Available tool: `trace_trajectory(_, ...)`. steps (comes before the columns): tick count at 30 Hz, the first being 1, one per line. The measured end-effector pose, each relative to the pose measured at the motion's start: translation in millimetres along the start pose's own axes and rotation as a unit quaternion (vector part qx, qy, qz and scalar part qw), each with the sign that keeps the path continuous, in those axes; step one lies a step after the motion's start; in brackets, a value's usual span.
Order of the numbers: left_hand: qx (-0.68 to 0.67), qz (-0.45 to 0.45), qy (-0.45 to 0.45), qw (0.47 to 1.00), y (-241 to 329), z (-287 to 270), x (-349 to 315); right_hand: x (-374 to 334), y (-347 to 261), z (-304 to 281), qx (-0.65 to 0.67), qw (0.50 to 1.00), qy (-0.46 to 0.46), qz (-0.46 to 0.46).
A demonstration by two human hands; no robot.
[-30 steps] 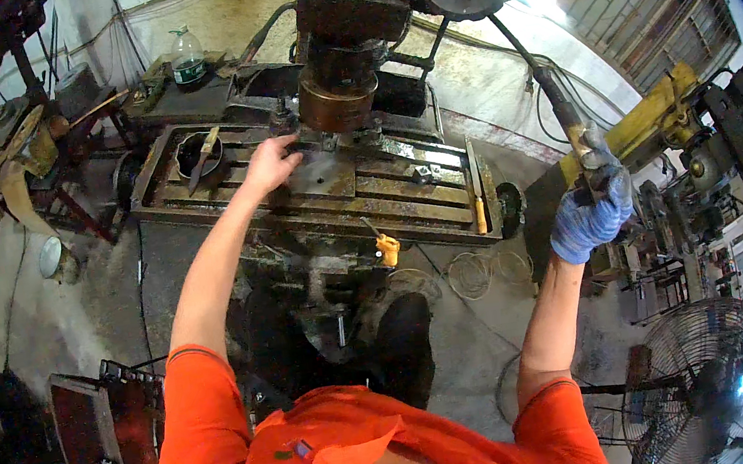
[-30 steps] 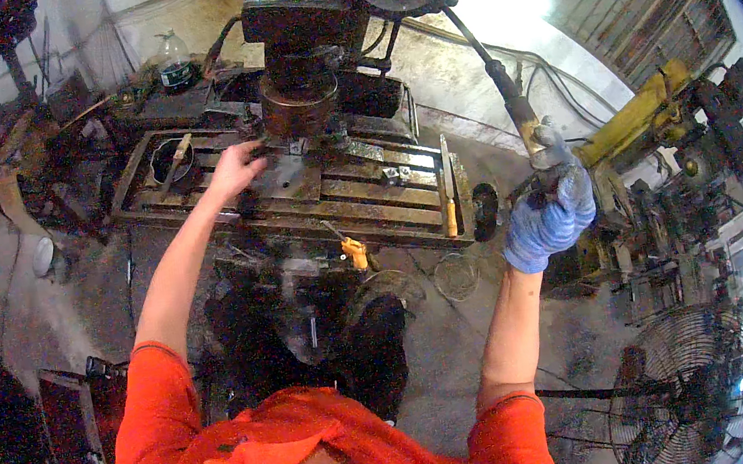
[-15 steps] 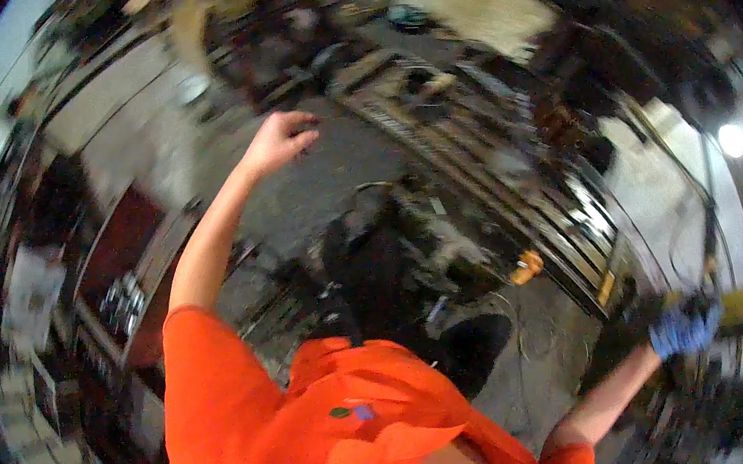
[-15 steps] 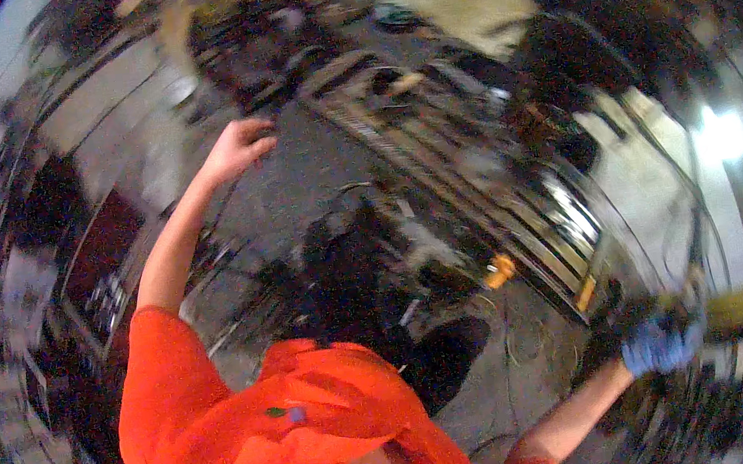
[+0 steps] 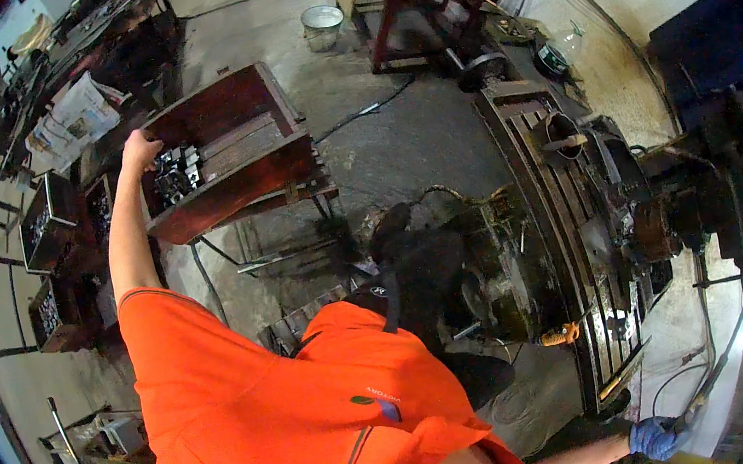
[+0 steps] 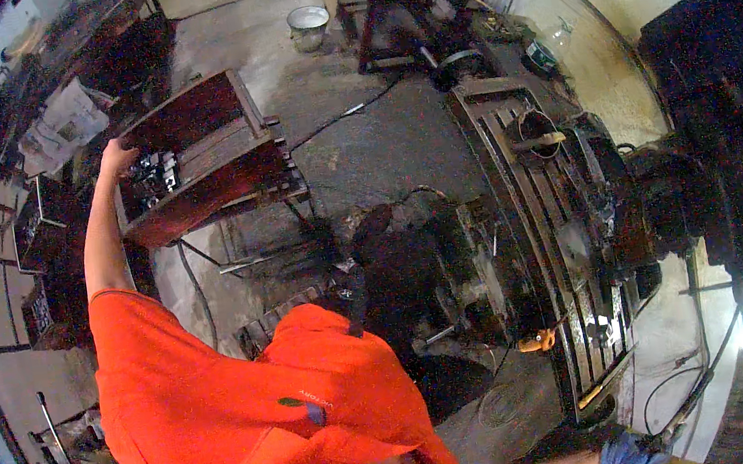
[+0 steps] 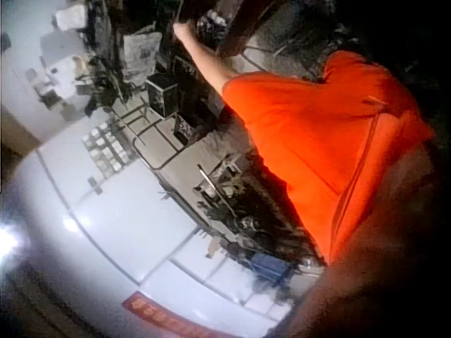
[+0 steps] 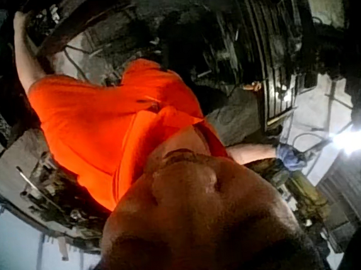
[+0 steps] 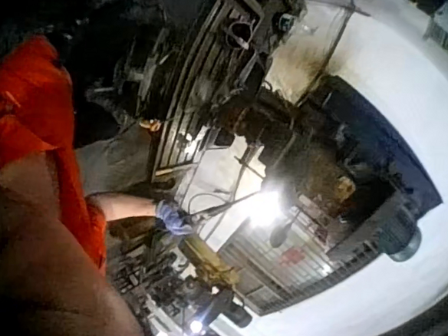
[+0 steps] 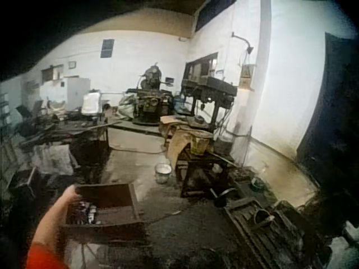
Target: The person operates a manual milling machine to process a metal component. They rotate handwheels to position the machine table, use a handheld tool to scrape the metal surface, and pick up and place metal pieces into a container.
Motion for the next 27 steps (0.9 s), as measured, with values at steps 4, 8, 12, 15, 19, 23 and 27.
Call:
trace_trajectory(4, 0.157, 0.044, 0.055, 0.985, -11, 18, 6, -11, 29, 16, -0.014, 1.0, 0.02, 0.002)
trace_trajectory(8, 0.139, -0.089, -0.054, 0.985, 9, 30, -24, 7, 24, 5, 0.021, 1.0, 0.005, 0.003)
trace_trajectory(12, 0.355, -0.048, -0.044, 0.933, 21, 36, -31, 58, -49, -75, 0.234, 0.962, 0.104, -0.095)
trace_trajectory(15, 0.421, 0.014, -0.1, 0.901, 29, 57, -38, 72, -74, -101, 0.19, 0.968, 0.116, -0.115)
trace_trajectory(19, 0.429, 0.046, -0.175, 0.885, 16, 69, -28, 42, 41, -4, 0.291, 0.956, -0.039, -0.002)
trace_trajectory(23, 0.461, 0.082, -0.135, 0.873, -41, 70, 3, 26, 56, -4, 0.229, 0.97, -0.039, 0.076)
trace_trajectory(27, 0.519, 0.153, -0.107, 0.834, -6, 71, 4, 78, -9, -48, 0.282, 0.956, -0.062, 0.049)
Point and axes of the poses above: each hand's wrist, its own x-axis towards the middle knuckle, its own z-axis out of the palm, y = z × x, the point moved 9 cm from there along x, towards the middle knuckle, and after that the axes turned 14 degrees about -y, right-handed, at the moved point
